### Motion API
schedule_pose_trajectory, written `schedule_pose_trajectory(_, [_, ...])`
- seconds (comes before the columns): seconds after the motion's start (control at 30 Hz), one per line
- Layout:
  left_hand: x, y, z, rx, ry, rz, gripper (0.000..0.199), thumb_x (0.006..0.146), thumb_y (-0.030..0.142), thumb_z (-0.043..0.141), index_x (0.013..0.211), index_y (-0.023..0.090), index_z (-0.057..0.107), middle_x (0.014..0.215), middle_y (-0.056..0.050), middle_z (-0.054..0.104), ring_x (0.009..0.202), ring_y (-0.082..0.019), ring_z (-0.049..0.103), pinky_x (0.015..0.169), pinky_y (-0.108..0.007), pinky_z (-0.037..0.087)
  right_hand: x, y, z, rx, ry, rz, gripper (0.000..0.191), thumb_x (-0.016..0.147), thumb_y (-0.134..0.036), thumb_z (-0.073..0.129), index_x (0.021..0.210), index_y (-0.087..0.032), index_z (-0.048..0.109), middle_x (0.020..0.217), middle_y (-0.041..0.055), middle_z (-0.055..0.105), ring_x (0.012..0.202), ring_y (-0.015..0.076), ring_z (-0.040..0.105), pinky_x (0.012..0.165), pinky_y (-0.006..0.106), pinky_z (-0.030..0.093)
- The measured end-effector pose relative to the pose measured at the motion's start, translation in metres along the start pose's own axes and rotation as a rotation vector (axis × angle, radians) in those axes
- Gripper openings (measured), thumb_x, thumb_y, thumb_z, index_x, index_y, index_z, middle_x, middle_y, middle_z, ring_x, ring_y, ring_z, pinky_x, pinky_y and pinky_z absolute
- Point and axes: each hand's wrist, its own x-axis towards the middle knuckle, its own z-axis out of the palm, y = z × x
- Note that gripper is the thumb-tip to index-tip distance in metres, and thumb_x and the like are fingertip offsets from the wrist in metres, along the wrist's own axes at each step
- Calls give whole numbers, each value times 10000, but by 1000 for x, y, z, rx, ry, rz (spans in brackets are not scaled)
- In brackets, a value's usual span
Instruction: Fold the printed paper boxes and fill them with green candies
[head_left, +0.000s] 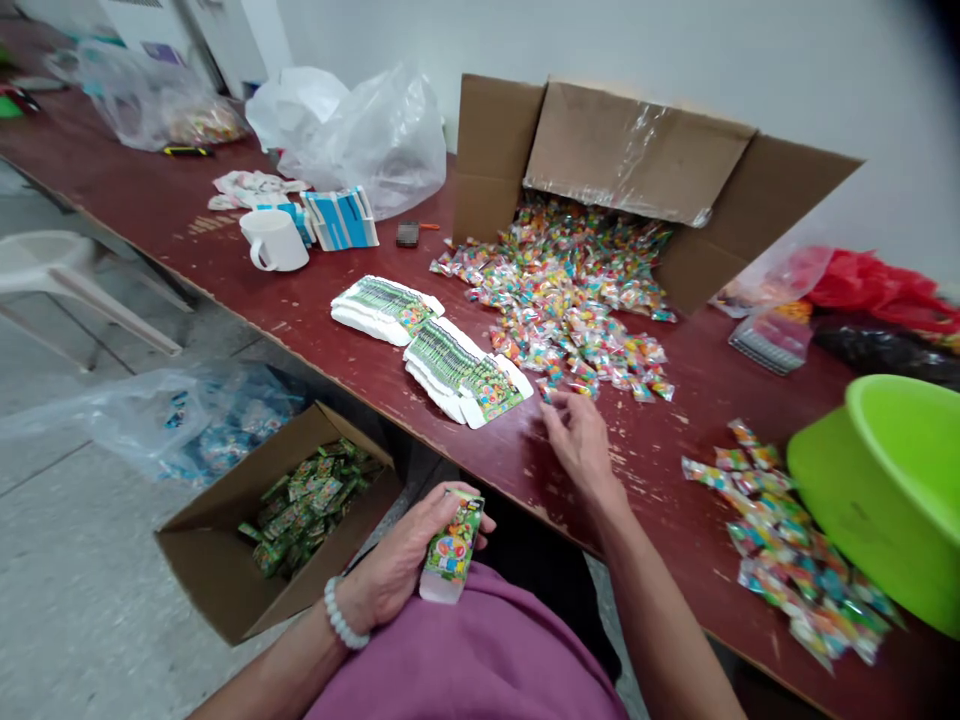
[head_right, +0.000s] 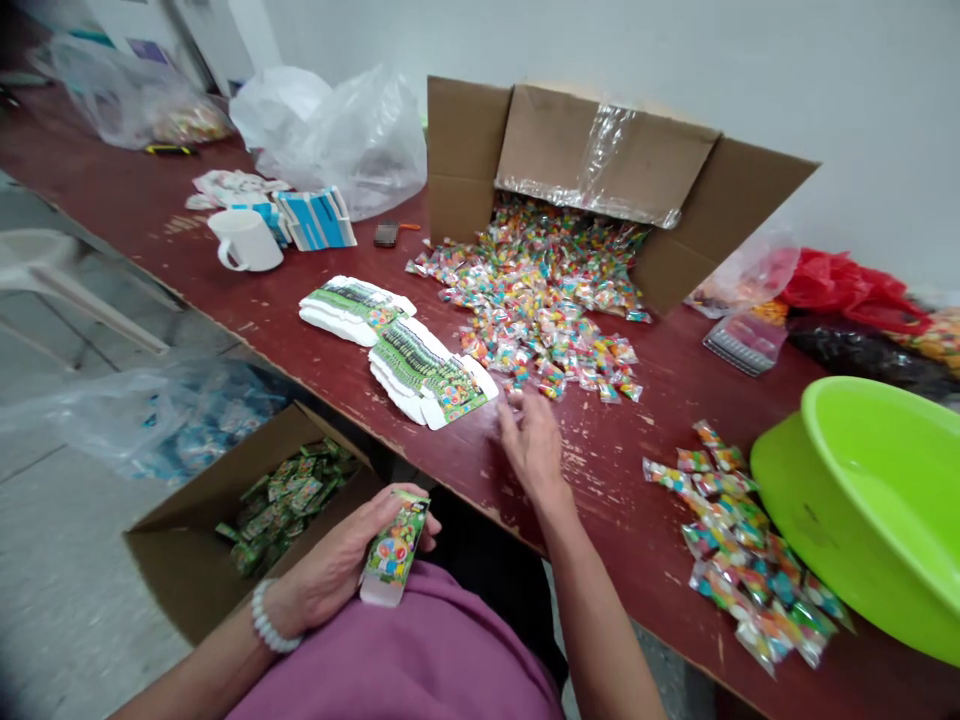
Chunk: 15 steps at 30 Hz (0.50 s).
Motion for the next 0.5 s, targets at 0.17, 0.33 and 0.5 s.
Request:
schedule_pose_trajectory(0.17, [-12,22,-42,283,79,41,327,778,391,790,890,175,571,831,-23,679,733,-139,613,706,-254,474,32,35,3,-344,0,209,380,880,-487,588,1061,-173,702,1115,182,622,1010,332,616,839,443,473])
schedule_pose_trajectory(0.33, [-24,61,-79,826,-122,-131,364,687,313,823,987,194,654,814,33,643,734,-137,566,654,-218,403,29,47,-1,-48,48,269,242,740,-443,689,784,-206,701,869,94,688,876,302,635,823,421,451])
schedule_pose_trajectory(0.5, [-22,67,-84,894,-284,-224,292,730,339,756,971,195,674,867,14,659,808,-177,607,677,-229,416,18,49,-10,204,99,304,357,702,-510,702,854,-188,699,816,71,724,777,248,650,768,381,481])
